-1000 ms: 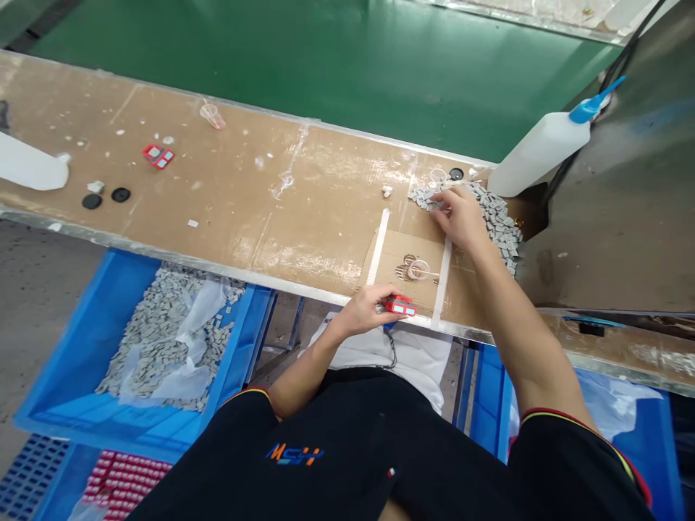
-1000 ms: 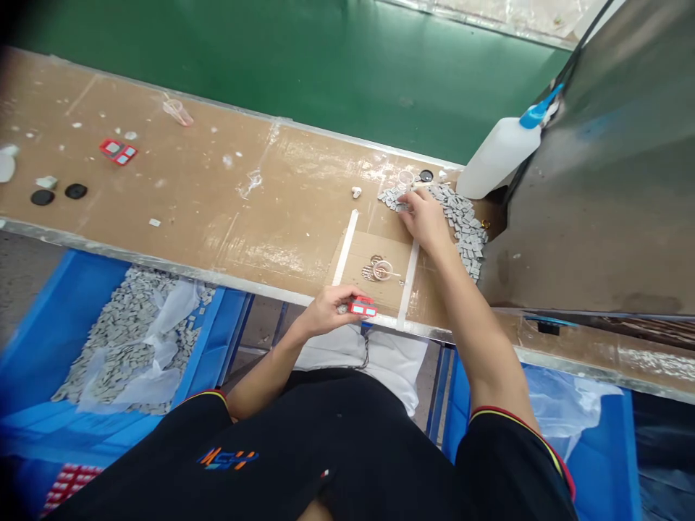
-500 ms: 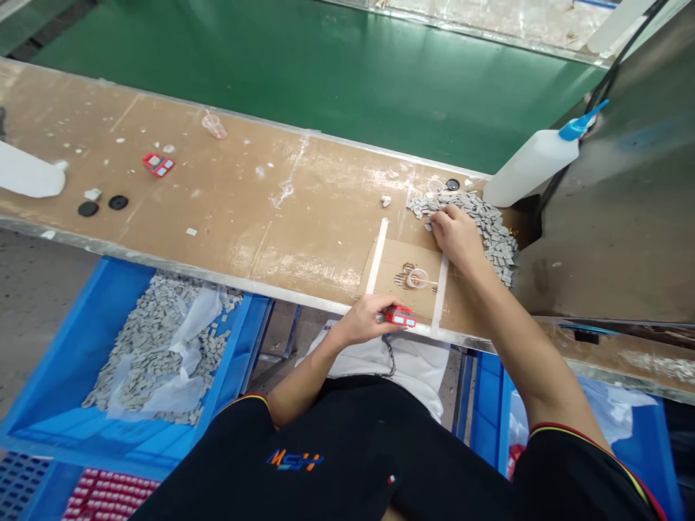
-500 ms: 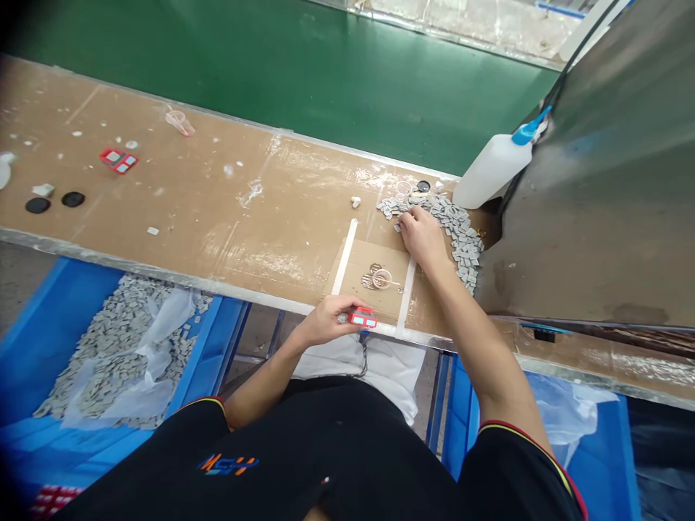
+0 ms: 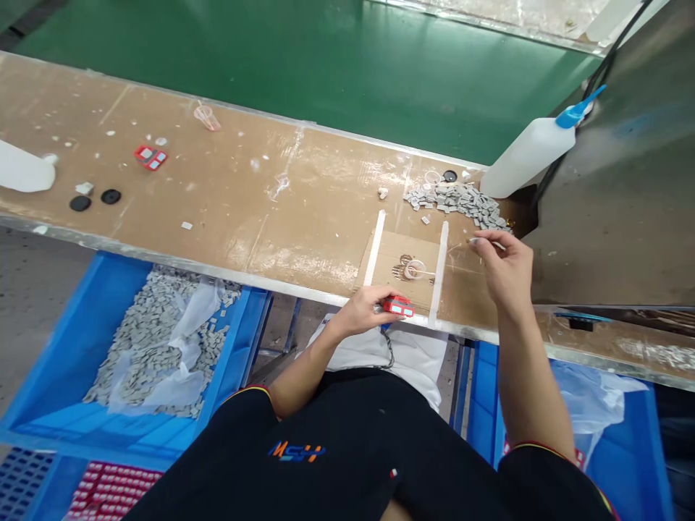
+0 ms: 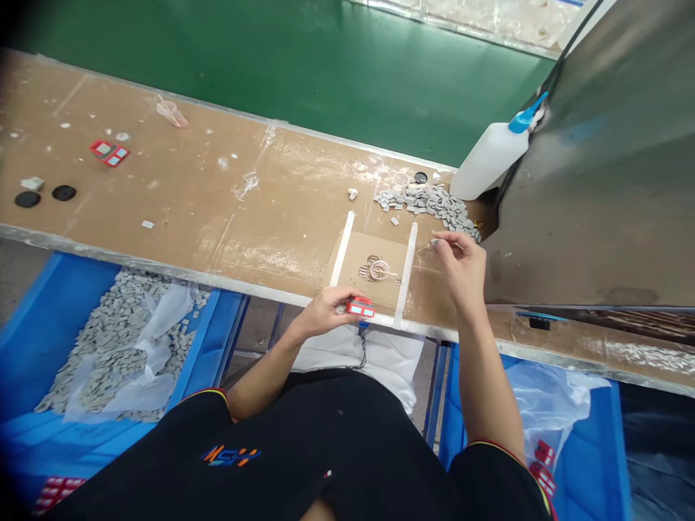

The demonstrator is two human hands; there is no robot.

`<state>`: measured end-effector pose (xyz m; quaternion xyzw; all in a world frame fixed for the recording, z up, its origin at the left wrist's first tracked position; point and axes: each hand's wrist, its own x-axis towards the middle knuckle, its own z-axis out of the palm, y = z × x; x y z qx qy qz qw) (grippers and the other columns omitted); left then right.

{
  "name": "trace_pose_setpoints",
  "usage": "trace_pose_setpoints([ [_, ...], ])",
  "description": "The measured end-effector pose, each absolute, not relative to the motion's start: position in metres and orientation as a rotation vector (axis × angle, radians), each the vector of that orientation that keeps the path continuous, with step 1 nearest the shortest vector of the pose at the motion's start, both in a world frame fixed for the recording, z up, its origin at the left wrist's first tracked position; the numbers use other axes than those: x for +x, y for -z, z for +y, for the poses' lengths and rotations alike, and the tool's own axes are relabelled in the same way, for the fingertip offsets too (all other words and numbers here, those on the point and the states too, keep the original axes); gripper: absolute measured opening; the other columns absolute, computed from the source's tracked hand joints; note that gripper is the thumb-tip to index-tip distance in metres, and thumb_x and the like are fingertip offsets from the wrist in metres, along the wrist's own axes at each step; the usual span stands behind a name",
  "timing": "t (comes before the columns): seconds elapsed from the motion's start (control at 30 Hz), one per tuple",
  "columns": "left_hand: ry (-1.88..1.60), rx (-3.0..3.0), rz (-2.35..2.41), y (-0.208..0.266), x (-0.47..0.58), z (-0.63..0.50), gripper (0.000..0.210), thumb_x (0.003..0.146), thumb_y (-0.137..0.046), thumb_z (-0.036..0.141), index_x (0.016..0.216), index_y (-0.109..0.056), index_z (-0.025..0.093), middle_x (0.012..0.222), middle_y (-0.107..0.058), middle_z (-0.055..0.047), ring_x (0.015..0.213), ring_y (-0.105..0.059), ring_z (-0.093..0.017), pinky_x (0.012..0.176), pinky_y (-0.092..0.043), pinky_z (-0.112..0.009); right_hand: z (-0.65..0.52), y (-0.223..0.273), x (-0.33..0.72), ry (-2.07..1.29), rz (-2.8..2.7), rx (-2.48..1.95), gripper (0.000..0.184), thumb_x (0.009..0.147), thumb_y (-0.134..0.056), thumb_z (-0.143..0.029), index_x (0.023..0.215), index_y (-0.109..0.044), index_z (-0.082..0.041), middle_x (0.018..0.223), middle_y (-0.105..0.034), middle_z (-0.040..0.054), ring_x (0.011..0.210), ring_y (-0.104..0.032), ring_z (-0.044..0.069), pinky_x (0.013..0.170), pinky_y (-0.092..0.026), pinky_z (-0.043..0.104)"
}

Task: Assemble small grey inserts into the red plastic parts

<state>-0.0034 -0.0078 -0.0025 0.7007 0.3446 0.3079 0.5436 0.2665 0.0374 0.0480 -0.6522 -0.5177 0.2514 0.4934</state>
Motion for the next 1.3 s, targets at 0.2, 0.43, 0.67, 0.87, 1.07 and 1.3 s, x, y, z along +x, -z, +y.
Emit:
trace_pose_setpoints([
  [0.2, -0.799, 1.69, 0.715, 0.007, -0.005, -0.006, 0.036, 0.087, -0.07, 0.02, 0.123, -0.07, 0.016, 0.112, -0.077, -0.012, 0.098, -0.071, -0.02, 0.09, -0.055, -0.033, -0.033, -0.026, 0.242, -0.857, -0.942, -1.418, 0.018, 0.078, -0.074, -0.036, 0.089, -0.072, -0.023, 0.074, -0.067, -0.0009, 0.068, -0.064, 0.013, 0.068, -0.055, 0.028],
  [0.43, -0.771, 1.65, 0.663, 0.01, -0.005, -0.005, 0.047, 0.085, -0.074, 0.022, 0.131, -0.066, 0.018, 0.113, -0.077, -0.011, 0.097, -0.072, -0.02, 0.09, -0.056, -0.035, -0.066, -0.039, 0.201, -1.041, -1.285, -1.44, 0.018, 0.085, -0.072, -0.037, 0.095, -0.076, -0.023, 0.084, -0.072, 0.0031, 0.075, -0.067, 0.017, 0.068, -0.056, 0.029],
  [0.67, -0.715, 1.485, 0.703, 0.006, -0.004, -0.008, 0.035, 0.077, -0.082, 0.028, 0.105, -0.068, 0.013, 0.095, -0.075, -0.007, 0.086, -0.072, -0.017, 0.078, -0.058, -0.027, -0.052, -0.043, 0.194, -1.061, -1.505, -1.458, 0.017, 0.087, -0.07, -0.037, 0.085, -0.075, -0.021, 0.084, -0.075, 0.0057, 0.074, -0.069, 0.019, 0.069, -0.056, 0.031],
  [0.87, -0.709, 1.554, 0.711, 0.006, -0.004, -0.007, 0.03, 0.076, -0.083, 0.025, 0.1, -0.07, 0.014, 0.097, -0.076, -0.006, 0.085, -0.071, -0.016, 0.079, -0.057, -0.025, -0.049, -0.039, 0.195, -0.992, -1.649, -1.425, 0.013, 0.089, -0.067, -0.031, 0.083, -0.074, -0.021, 0.078, -0.072, 0.0042, 0.07, -0.065, 0.017, 0.064, -0.051, 0.029],
  [1.07, -0.712, 1.653, 0.723, 0.006, -0.004, -0.006, 0.026, 0.077, -0.082, 0.021, 0.099, -0.07, 0.014, 0.09, -0.076, -0.004, 0.078, -0.071, -0.014, 0.075, -0.056, -0.023, -0.055, -0.043, 0.188, -0.773, -1.86, -1.51, 0.017, 0.094, -0.058, -0.021, 0.084, -0.072, -0.019, 0.074, -0.062, 0.0035, 0.067, -0.059, 0.016, 0.06, -0.045, 0.027],
  [1.3, -0.731, 1.739, 0.794, 0.006, -0.004, -0.012, 0.018, 0.083, -0.075, 0.02, 0.099, -0.068, 0.015, 0.091, -0.076, -0.005, 0.08, -0.071, -0.016, 0.074, -0.056, -0.025, -0.075, -0.043, 0.177, -0.749, -1.834, -1.534, 0.021, 0.098, -0.052, -0.024, 0.105, -0.071, -0.02, 0.082, -0.059, 0.0053, 0.073, -0.061, 0.018, 0.067, -0.052, 0.031],
])
